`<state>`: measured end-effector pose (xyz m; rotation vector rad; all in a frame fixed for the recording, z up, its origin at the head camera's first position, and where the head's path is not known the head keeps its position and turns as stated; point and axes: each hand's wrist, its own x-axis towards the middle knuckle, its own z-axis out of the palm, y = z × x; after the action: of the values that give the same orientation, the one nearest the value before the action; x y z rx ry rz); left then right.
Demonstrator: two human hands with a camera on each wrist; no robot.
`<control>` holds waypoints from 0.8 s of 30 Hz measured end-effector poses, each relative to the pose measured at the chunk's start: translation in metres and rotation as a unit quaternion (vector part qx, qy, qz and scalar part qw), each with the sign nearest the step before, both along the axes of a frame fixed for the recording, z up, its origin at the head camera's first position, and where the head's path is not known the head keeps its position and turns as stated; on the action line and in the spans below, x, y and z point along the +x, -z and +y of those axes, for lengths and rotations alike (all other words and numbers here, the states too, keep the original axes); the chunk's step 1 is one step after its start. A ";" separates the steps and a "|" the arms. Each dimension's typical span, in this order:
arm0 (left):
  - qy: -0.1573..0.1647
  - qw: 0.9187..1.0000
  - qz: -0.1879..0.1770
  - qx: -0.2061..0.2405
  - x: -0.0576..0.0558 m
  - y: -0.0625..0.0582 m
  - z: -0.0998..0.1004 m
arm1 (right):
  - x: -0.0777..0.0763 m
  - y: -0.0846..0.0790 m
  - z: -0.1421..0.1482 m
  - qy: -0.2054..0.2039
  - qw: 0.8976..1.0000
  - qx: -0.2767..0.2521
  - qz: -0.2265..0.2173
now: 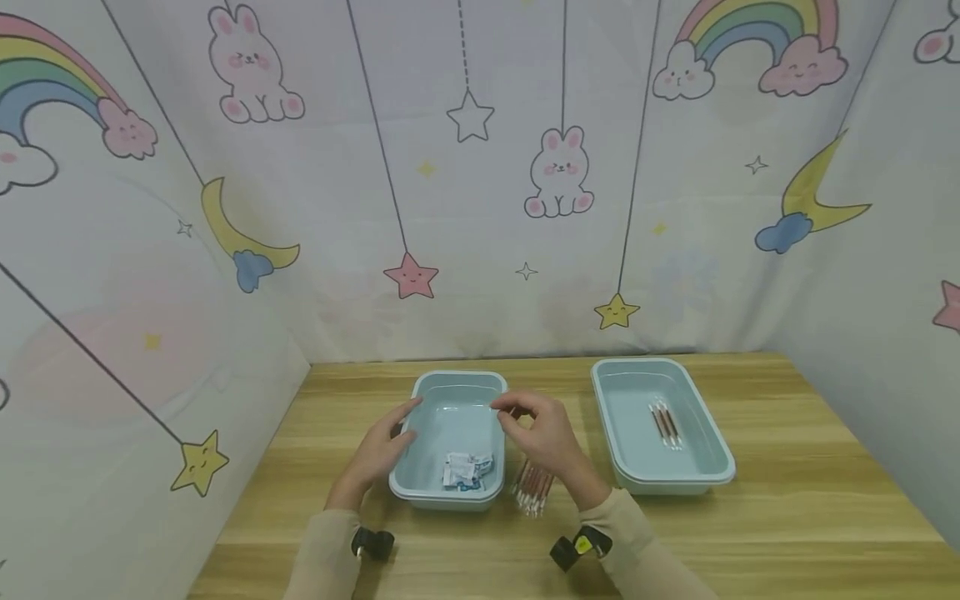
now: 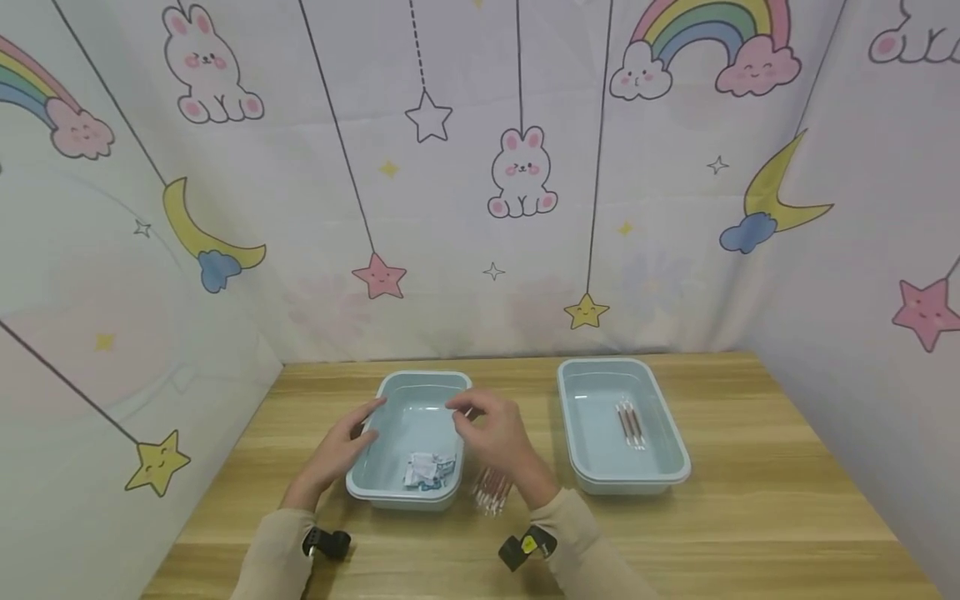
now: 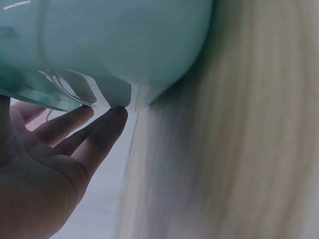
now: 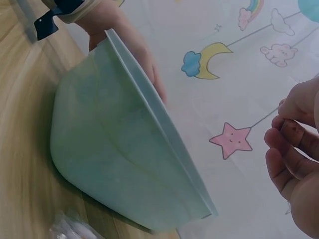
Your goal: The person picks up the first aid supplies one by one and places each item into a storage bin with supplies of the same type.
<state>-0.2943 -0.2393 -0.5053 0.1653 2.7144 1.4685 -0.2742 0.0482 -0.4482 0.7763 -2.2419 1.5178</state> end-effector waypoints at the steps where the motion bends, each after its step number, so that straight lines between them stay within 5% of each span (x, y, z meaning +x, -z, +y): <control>1: -0.002 1.000 0.000 0.000 0.000 0.000 0.000 | 0.000 -0.001 0.002 0.004 1.000 0.001 0.007; 11: -0.001 1.000 0.003 -0.005 -0.001 0.001 0.000 | -0.009 -0.004 0.024 0.026 0.998 -0.008 0.063; 24: 0.007 1.000 0.002 -0.005 0.000 -0.001 0.001 | -0.012 -0.007 0.051 0.058 0.996 0.002 0.070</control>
<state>-0.2948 -0.2383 -0.5043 0.1860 2.7170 1.4515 -0.2861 0.0990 -0.4417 0.7175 -2.1483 1.3634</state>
